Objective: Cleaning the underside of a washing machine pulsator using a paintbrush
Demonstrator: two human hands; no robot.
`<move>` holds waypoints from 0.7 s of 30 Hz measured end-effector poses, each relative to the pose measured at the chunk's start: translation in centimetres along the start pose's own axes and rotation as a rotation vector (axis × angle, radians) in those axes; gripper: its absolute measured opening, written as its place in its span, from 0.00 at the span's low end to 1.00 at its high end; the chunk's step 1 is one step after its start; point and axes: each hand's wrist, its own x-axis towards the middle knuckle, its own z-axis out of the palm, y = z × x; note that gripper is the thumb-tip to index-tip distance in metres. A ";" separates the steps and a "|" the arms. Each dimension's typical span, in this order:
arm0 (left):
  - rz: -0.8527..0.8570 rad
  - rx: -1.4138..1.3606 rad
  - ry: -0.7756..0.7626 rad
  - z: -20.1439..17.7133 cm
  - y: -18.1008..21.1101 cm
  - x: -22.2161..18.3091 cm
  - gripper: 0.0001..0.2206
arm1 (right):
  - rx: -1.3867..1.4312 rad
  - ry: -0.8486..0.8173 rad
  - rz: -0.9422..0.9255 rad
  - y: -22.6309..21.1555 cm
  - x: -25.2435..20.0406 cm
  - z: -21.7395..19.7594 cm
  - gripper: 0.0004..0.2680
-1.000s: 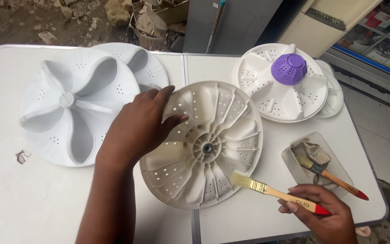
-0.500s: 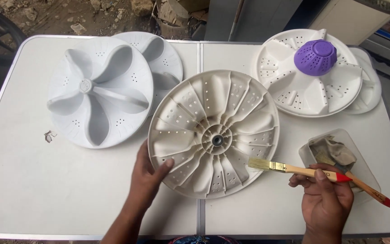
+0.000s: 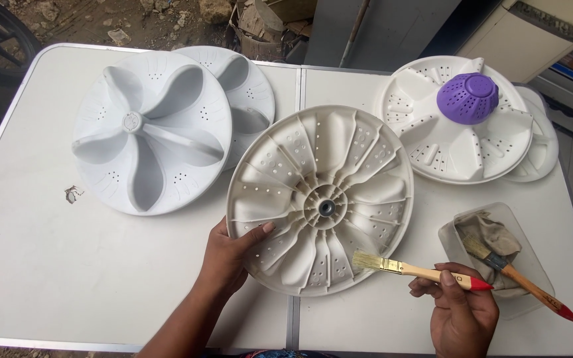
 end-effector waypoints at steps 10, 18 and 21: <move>0.396 -0.100 -0.278 0.8 1.0 4.3 0.23 | -0.062 0.064 -0.202 -2.5 -0.4 3.0 0.09; 0.344 -0.239 -0.258 0.4 -1.0 6.0 0.21 | -0.354 -0.360 -0.562 -2.5 -3.4 7.3 0.09; 0.322 -0.224 -0.261 0.2 -1.5 6.1 0.20 | -0.499 -0.484 -0.682 -2.6 -3.8 8.4 0.09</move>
